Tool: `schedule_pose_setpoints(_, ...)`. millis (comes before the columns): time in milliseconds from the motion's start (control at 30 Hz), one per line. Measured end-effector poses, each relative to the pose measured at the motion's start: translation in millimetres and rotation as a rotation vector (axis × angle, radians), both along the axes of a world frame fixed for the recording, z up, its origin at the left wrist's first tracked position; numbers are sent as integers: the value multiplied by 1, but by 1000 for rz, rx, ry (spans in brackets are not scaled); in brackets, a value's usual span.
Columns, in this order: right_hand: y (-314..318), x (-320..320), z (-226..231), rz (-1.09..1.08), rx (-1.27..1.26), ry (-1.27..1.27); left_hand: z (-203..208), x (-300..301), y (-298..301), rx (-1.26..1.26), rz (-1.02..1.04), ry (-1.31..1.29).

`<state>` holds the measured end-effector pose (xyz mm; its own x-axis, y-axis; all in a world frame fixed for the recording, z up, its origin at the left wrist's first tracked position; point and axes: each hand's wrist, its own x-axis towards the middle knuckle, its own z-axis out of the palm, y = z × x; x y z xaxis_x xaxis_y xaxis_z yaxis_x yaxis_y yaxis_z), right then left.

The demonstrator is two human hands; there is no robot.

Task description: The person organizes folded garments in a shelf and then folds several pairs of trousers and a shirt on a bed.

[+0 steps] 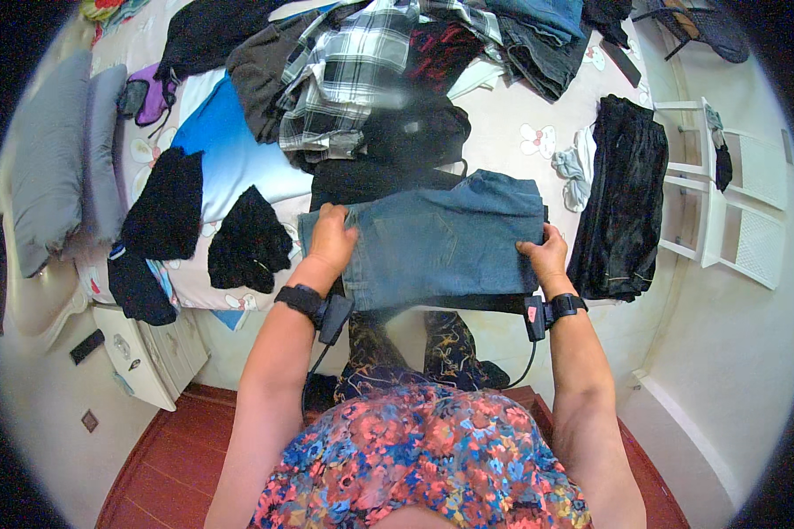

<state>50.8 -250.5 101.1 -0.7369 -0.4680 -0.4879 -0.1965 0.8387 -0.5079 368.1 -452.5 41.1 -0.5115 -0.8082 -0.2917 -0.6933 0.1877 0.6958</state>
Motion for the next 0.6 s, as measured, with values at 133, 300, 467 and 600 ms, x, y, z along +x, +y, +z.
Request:
schedule_pose_setpoints(133, -14, 9, 16, 138, 142, 206, -10, 12, 3, -48, 10, -127)
schedule_pose_setpoints(300, -8, 1, 12, 139, 152, 251, 0, 35, -7, 576, 388, 276)
schedule_pose_setpoints(467, -12, -3, 14, 168, 167, 228, 7, 53, 1, 1079, 1384, 820)
schedule_pose_setpoints(600, -13, -1, 22, 309, 143, 383, 24, 52, 19, 689, 832, 623)
